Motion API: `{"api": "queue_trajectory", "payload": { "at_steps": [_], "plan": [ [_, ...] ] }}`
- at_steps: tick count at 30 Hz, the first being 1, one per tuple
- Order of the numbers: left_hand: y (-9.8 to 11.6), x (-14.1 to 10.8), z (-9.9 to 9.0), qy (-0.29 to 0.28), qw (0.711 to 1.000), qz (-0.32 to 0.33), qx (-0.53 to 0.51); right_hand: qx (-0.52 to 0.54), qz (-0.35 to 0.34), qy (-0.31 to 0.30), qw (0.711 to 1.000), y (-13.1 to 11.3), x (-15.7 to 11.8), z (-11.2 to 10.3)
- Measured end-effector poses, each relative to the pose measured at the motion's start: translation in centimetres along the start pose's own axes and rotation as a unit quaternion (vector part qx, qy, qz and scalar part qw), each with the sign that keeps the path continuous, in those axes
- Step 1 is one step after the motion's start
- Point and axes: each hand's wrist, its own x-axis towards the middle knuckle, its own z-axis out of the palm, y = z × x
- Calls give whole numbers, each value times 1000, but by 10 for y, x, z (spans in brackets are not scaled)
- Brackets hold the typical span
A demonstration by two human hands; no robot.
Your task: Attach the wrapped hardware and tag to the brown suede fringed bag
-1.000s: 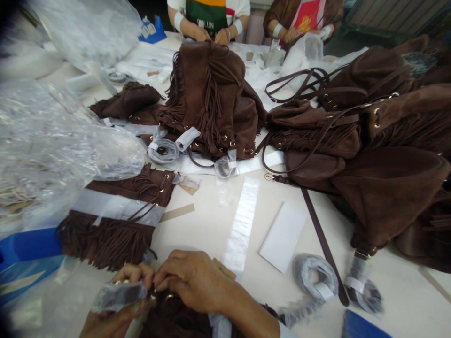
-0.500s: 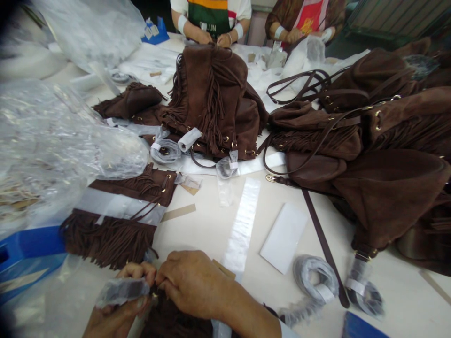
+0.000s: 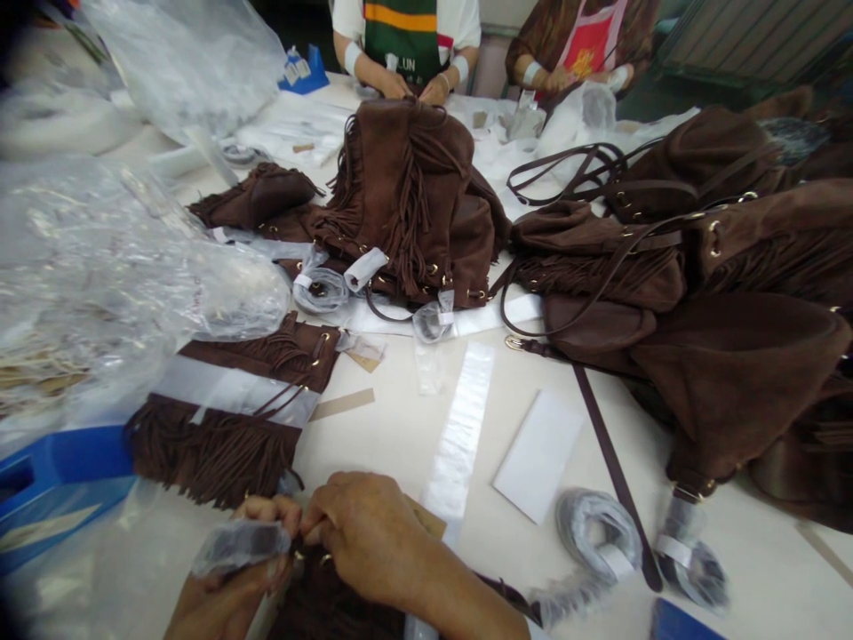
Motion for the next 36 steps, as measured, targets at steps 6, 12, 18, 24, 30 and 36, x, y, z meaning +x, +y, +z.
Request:
{"api": "queue_trajectory", "payload": {
  "at_steps": [6,12,18,24,30,36],
  "plan": [
    [-1,1,-1,2,1000,6,11,10,86,-3,996,-4,6,-2],
    [2,0,4,18,1000,4,25,-13,84,-1,996,-7,5,0],
    [2,-3,4,48,996,-3,69,-38,77,15,996,-10,-6,4],
    [0,5,-1,39,984,-20,173,-20,61,51,997,-12,-17,21],
    [13,17,6,1,968,-13,252,-76,99,106,987,-16,-15,43],
    [21,-22,3,186,920,145,315,-58,121,128,983,-17,-16,42]
  ]
}}
